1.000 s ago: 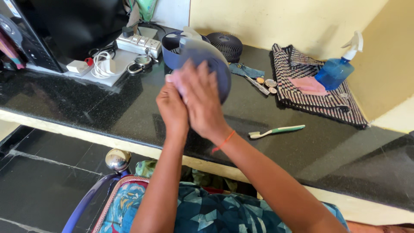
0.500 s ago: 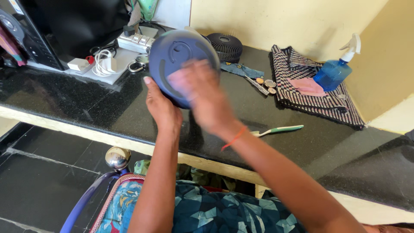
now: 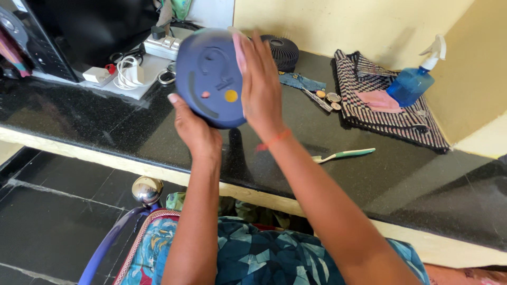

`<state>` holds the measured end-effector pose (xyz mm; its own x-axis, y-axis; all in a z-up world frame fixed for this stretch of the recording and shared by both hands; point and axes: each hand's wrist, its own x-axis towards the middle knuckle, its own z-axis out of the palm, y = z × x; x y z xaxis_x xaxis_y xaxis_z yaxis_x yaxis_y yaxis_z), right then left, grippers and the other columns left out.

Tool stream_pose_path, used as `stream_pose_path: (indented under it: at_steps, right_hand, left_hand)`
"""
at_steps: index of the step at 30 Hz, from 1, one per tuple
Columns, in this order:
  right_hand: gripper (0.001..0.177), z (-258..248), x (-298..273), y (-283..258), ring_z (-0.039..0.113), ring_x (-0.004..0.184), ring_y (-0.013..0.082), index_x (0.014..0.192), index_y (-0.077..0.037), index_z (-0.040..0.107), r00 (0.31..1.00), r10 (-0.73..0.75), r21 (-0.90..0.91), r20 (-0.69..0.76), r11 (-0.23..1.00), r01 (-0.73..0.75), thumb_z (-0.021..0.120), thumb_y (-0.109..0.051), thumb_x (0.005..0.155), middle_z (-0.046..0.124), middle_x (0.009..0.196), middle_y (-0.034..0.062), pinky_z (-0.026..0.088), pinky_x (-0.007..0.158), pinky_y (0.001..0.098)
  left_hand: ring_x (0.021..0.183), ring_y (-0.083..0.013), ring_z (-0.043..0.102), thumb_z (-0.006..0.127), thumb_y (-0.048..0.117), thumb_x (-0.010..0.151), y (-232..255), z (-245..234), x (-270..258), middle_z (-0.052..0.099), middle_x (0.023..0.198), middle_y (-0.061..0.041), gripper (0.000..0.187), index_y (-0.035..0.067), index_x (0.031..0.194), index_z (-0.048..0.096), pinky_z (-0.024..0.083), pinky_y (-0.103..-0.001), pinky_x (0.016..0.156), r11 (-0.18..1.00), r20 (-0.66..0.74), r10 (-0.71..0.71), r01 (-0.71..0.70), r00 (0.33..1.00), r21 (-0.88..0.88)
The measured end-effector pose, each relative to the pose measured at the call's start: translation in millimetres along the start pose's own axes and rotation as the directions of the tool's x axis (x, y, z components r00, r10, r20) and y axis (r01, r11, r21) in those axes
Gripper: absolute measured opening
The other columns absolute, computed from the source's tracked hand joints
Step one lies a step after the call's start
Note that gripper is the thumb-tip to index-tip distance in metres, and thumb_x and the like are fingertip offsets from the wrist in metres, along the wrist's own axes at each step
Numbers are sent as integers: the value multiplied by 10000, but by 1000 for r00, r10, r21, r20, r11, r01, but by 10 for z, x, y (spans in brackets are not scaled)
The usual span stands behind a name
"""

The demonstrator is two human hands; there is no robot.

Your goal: The person wipes the exterior and interior surfaces of a disassembled blue portable fan using a pink cloth. They clean the front grille, the base, and the back cover, turning each part over to reach all sides.

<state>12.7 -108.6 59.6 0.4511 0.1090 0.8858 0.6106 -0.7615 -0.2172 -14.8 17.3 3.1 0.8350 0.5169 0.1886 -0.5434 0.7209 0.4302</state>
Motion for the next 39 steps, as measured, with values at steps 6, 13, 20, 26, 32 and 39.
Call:
stream_pose_path:
  at_steps: [6,13,20,26,32,39]
  right_hand:
    - [398,-138,-1205,287,538,1443,349,1489,-16,514,984,180,130,-3,975,-178,435,-89,1105,550,1532,200,427,1217,423]
    - [456,-425,-470,-28,586,1430,289,1570,-45,410,986,149,403,-76,909,-106,385,-139,1124,399,1663,170,501,1170,381]
    - [473,-300,-489,-469,326,1607,315,1563,-124,472,940,-281,-12,195,957,288,455,-72,1094,410,1672,120,213,1340,529]
    - [461,-462,26,-25,535,1373,301,1438,-123,559,990,-76,-181,118,979,96,591,-108,978,604,1449,81,388,1143,464]
    - [475,-535,136,-43,586,1130,221,1528,-151,467,989,147,373,13,917,-142,418,-75,1062,651,1427,13,489,1017,391]
    - [434,-289,144,-64,498,1440,329,1471,-28,563,989,-57,403,135,915,-2,425,-293,1156,559,1538,176,366,1214,430]
  left_hand:
    - [1161,-243,673,409,495,1040,221,-77,135,665,1247,-158,611,-30,1291,595,533,-406,1025,992,-25,103,-105,994,-75]
    - [1030,-228,658,458,471,1096,142,-30,48,684,1114,-133,561,-53,1199,630,562,-388,954,987,-1,160,-160,987,-26]
    - [940,-140,687,396,459,1095,90,144,-206,739,1063,-100,554,-14,1131,683,571,-304,886,967,150,166,-190,975,168]
    - [699,-87,618,410,394,1128,15,118,-191,719,851,-52,520,-10,979,700,526,-269,646,931,139,213,-244,967,273]
    - [589,-51,452,462,341,1146,-147,160,-274,611,659,1,552,3,767,678,377,-298,529,761,197,350,-401,916,510]
    - [640,-51,374,535,285,1124,24,89,-254,444,634,-7,457,-54,827,609,345,-295,524,584,424,289,-509,858,633]
